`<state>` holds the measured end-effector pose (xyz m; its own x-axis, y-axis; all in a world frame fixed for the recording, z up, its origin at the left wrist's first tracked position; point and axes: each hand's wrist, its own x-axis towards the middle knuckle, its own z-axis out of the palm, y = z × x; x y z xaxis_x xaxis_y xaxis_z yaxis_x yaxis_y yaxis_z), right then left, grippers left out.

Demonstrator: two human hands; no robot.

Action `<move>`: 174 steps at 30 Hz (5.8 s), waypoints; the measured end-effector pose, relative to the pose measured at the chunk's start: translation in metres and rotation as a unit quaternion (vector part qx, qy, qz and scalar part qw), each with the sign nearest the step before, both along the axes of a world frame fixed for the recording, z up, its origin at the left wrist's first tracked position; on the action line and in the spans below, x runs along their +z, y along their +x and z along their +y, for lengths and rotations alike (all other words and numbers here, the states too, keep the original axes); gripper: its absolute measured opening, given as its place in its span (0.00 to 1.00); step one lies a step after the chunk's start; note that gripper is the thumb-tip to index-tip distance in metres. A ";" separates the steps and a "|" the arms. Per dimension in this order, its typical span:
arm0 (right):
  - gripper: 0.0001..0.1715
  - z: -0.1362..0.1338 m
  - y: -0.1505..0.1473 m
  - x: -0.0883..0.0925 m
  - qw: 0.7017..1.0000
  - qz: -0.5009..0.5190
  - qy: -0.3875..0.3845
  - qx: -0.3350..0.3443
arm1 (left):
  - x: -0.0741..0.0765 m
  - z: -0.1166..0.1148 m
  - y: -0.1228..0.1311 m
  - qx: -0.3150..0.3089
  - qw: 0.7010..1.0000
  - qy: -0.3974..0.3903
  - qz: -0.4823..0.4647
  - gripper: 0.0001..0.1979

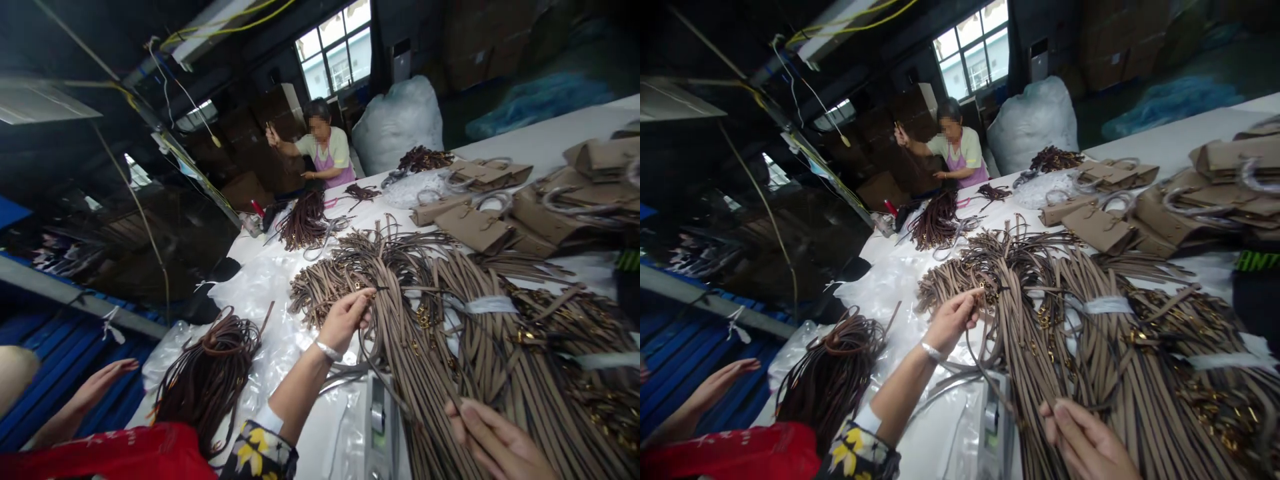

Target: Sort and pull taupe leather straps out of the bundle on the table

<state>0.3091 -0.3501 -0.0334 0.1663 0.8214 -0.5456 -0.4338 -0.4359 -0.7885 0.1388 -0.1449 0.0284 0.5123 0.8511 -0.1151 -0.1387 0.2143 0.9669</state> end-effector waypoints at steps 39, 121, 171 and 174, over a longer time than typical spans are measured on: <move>0.17 -0.137 -0.174 0.091 0.988 -0.058 0.137 0.026 | 0.025 -0.228 -0.139 -0.026 0.984 -0.087 -0.151 0.17; 0.15 -0.091 -0.168 0.047 0.996 0.009 0.085 0.015 | -0.048 -0.258 -0.192 0.002 0.999 -0.015 0.030 0.22; 0.20 -0.080 -0.199 0.024 0.976 -0.152 0.146 0.058 | -0.050 -0.237 -0.187 0.032 0.998 0.004 0.045 0.18; 0.19 -0.079 -0.197 0.023 0.969 -0.182 0.155 0.065 | -0.049 -0.237 -0.184 0.029 0.999 -0.005 0.042 0.19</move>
<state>0.1124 -0.4291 -0.0105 0.1861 0.9631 -0.1944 -0.0600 -0.1864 -0.9806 -0.0449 -0.3819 -0.0205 0.4510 0.8771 -0.1651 -0.0693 0.2188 0.9733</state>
